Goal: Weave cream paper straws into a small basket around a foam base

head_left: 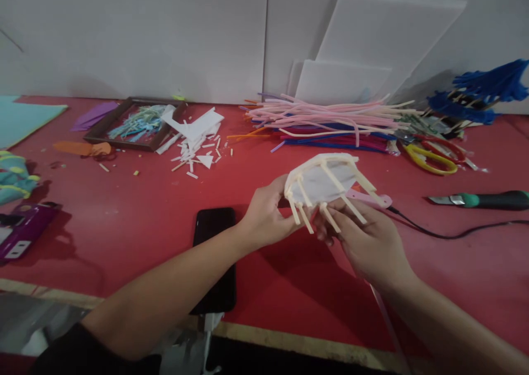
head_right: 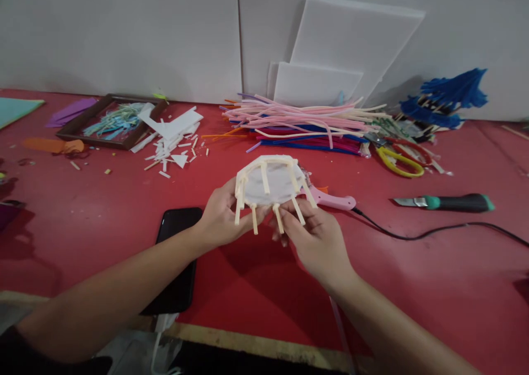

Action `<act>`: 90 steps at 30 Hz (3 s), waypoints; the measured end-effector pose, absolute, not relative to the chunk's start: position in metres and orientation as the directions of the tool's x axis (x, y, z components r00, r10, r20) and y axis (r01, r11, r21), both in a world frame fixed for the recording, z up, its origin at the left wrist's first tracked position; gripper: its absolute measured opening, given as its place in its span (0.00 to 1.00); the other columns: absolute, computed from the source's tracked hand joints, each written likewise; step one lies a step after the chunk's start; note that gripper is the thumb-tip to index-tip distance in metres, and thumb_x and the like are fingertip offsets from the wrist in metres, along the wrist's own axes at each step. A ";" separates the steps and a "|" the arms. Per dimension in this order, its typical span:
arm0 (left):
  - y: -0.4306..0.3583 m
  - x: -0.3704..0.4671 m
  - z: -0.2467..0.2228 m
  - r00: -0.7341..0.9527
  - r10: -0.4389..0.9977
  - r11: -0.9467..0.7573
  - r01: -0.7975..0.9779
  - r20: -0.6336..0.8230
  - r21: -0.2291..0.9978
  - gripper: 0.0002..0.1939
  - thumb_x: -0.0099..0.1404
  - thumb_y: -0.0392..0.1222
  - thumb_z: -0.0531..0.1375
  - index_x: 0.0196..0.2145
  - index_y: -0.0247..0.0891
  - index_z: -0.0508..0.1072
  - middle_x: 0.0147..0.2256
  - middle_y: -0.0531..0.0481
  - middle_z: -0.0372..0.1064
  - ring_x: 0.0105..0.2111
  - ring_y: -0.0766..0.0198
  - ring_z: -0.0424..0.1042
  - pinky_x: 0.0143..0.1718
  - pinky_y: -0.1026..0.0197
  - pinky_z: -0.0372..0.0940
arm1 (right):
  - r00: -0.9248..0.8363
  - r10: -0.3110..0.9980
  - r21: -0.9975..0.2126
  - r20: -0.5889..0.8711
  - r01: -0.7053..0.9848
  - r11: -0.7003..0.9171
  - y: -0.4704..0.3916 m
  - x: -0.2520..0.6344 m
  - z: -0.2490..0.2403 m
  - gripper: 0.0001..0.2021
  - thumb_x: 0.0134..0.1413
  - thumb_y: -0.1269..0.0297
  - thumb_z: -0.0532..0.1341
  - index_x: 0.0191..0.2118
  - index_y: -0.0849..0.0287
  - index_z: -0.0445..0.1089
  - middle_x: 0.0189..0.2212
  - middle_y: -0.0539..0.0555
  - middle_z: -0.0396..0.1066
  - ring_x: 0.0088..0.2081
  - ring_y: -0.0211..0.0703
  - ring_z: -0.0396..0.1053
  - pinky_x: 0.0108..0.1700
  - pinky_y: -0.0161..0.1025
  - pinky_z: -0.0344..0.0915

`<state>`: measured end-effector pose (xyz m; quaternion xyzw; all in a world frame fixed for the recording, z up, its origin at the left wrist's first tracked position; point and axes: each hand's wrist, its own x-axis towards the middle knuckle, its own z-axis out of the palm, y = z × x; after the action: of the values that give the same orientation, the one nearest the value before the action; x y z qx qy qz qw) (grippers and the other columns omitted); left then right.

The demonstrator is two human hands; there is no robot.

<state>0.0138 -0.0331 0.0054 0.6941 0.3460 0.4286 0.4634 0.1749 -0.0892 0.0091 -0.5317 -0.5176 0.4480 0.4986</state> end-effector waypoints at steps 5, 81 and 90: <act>-0.031 0.012 0.004 0.353 0.885 -0.379 0.167 0.304 0.910 0.19 0.56 0.45 0.66 0.44 0.37 0.72 0.40 0.45 0.77 0.36 0.60 0.76 0.39 0.61 0.69 | 0.036 0.999 -0.997 -0.019 -0.075 -0.017 -0.088 0.176 0.003 0.09 0.52 0.58 0.66 0.34 0.58 0.74 0.25 0.51 0.75 0.25 0.37 0.72 0.29 0.37 0.73; -0.020 0.014 0.003 0.629 0.748 0.421 -0.204 -0.211 0.884 0.23 0.45 0.43 0.74 0.38 0.30 0.77 0.35 0.41 0.79 0.32 0.63 0.79 0.40 0.60 0.72 | -0.253 0.522 -0.085 0.814 0.838 0.539 -0.085 0.181 0.000 0.06 0.56 0.75 0.59 0.36 0.59 0.71 0.27 0.53 0.79 0.25 0.38 0.76 0.30 0.32 0.71; -0.020 0.015 0.006 0.611 0.751 0.470 -0.226 -0.252 0.853 0.20 0.43 0.41 0.75 0.33 0.29 0.77 0.33 0.42 0.79 0.28 0.66 0.77 0.39 0.60 0.73 | -0.186 0.600 -0.225 0.778 0.809 0.542 -0.087 0.180 0.003 0.06 0.57 0.74 0.59 0.36 0.58 0.72 0.27 0.51 0.79 0.25 0.36 0.75 0.27 0.31 0.68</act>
<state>0.0155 -0.0202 0.0057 0.4133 0.3173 0.3067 0.7966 0.1797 -0.0867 0.0026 -0.4633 -0.7609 -0.1192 0.4385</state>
